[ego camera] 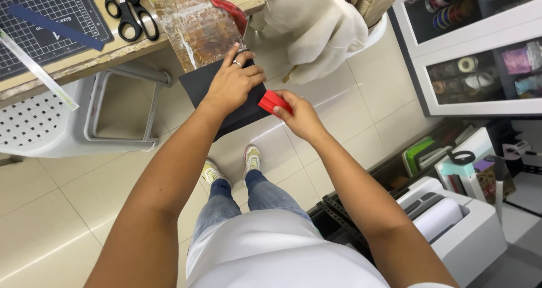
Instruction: Applying glue to a wooden block and wrapping it with black paper using a roller and a squeegee
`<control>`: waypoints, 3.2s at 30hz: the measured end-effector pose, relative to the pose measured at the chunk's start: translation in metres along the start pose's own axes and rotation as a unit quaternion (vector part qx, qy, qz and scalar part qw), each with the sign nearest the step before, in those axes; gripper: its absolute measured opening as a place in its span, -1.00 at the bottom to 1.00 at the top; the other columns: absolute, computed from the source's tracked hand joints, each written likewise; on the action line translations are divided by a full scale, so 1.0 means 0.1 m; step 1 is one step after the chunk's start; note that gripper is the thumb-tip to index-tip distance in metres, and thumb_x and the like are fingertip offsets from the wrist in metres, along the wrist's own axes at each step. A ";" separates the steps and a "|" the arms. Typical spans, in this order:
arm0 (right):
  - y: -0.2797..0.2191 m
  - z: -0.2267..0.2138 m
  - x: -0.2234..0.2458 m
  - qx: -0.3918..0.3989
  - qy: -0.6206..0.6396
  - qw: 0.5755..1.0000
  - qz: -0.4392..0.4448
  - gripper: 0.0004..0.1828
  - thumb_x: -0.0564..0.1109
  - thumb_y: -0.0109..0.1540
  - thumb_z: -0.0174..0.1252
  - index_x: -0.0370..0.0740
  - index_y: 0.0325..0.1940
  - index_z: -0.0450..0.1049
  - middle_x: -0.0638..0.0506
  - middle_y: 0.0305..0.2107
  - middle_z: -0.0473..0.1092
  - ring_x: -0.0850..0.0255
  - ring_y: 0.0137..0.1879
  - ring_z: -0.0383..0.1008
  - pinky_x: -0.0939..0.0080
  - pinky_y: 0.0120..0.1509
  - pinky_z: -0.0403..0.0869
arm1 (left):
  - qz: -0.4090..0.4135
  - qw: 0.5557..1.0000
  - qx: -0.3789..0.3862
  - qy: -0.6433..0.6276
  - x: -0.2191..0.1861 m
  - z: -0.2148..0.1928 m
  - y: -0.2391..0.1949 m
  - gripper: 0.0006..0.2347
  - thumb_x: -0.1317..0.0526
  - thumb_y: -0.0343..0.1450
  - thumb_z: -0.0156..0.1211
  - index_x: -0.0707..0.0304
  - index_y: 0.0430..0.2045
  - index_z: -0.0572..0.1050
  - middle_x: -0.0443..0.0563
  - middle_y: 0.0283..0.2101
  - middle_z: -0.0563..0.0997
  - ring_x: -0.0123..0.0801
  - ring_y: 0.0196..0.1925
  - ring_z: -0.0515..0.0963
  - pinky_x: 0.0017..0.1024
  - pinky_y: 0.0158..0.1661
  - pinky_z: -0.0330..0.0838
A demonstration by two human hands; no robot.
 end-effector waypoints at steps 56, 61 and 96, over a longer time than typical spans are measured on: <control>1.21 0.78 1.23 0.020 -0.368 0.808 -0.460 -0.77 0.00 0.44 -0.17 -0.03 0.11 0.31 0.06 -0.24 0.22 -0.01 -0.03 0.31 -0.01 -0.04 0.26 | -0.548 0.760 -0.033 -0.348 -0.37 -1.01 -1.07 0.27 0.20 0.13 0.69 0.31 0.48 -0.46 0.38 0.58 -0.10 0.22 0.54 0.09 0.01 0.42 0.17; 1.15 1.00 1.46 0.015 -0.361 0.809 -0.463 -0.74 0.00 0.41 -0.13 0.01 0.17 0.32 0.05 -0.21 0.26 -0.03 -0.01 0.34 -0.05 -0.04 0.30 | -0.532 0.765 -0.056 -0.358 -0.30 -0.94 -1.09 0.30 0.22 0.11 0.71 0.30 0.47 -0.48 0.39 0.58 -0.12 0.26 0.56 0.04 0.02 0.45 0.11; 0.72 0.75 0.81 -0.257 -0.385 0.885 -0.048 -0.48 0.00 0.35 0.12 -0.08 0.39 0.28 0.05 -0.24 0.38 0.04 -0.17 0.48 -0.05 -0.22 0.50 | -0.500 0.591 -0.135 -0.619 -0.06 -0.49 -1.71 -0.41 0.55 0.32 -0.07 0.09 0.29 0.45 -0.03 0.39 0.39 -0.41 0.30 0.42 -0.33 0.14 0.54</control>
Point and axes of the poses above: each hand's wrist, its own y-axis towards the middle knuckle, its own z-axis out of the palm, x = y × z, the point moved 5 cm from there along y, towards the middle knuckle
